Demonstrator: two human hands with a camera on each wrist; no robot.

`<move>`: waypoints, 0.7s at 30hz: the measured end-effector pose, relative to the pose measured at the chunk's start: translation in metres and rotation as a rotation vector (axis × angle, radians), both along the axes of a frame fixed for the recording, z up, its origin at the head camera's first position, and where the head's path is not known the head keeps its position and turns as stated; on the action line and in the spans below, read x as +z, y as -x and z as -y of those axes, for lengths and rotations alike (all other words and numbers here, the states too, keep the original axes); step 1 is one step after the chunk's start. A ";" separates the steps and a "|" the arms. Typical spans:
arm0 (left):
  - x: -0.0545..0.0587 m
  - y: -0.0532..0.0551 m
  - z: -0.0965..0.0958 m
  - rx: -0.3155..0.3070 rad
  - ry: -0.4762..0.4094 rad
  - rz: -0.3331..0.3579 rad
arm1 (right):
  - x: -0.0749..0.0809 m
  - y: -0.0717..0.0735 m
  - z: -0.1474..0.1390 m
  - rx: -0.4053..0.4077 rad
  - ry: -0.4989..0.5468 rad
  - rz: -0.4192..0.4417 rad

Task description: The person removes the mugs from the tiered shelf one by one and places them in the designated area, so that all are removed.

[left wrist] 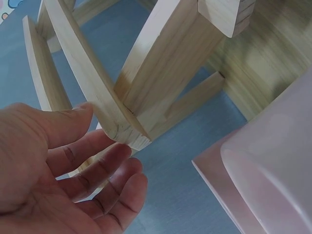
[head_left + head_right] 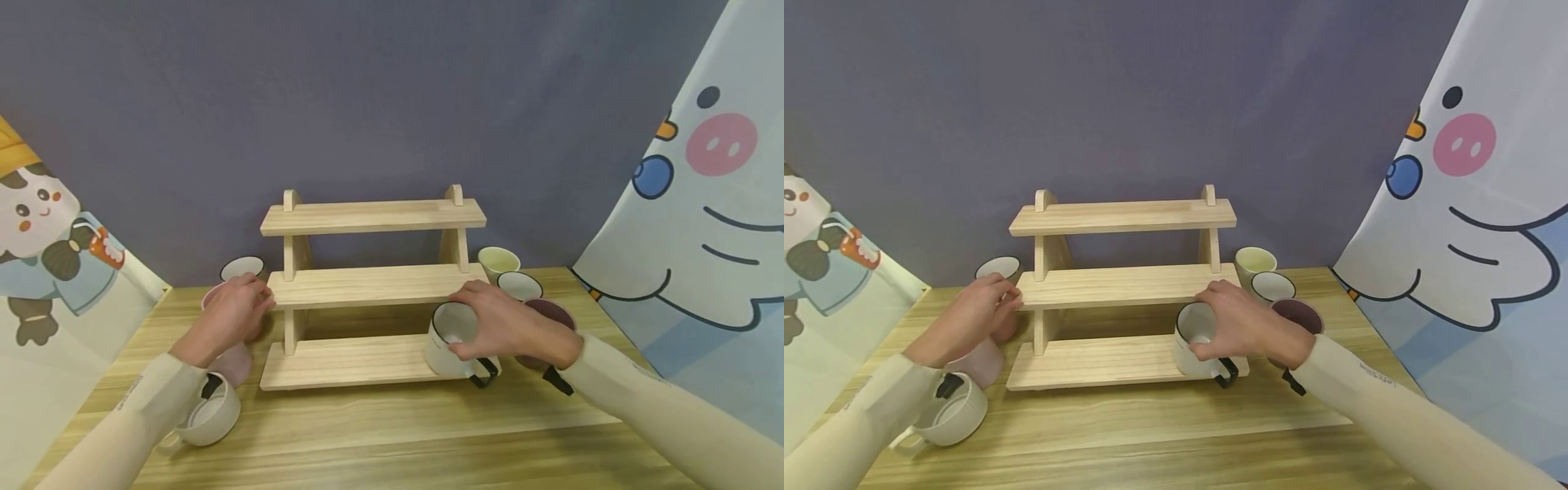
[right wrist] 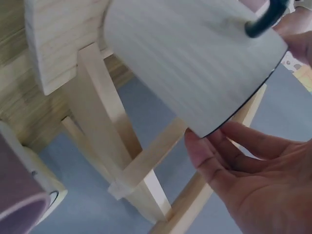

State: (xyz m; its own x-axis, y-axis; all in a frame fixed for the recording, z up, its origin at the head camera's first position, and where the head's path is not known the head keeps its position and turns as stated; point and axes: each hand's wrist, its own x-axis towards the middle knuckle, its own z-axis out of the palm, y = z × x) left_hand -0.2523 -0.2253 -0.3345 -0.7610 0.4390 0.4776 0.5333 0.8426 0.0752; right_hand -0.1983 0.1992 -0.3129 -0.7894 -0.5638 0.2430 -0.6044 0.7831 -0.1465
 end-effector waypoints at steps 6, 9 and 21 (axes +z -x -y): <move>0.001 0.000 0.000 0.019 0.001 0.011 | 0.005 -0.019 -0.015 0.005 0.015 -0.041; 0.003 0.000 0.000 0.028 0.005 0.021 | 0.006 -0.029 -0.025 0.010 0.007 -0.063; 0.001 -0.001 -0.001 0.008 -0.011 -0.012 | 0.004 -0.060 -0.061 -0.002 -0.026 -0.080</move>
State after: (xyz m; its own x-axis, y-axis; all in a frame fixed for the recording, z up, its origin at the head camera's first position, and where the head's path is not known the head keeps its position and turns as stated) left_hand -0.2512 -0.2243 -0.3332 -0.7584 0.4278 0.4919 0.5277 0.8458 0.0780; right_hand -0.1378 0.2602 -0.3092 -0.7690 -0.5692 0.2911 -0.6120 0.7871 -0.0776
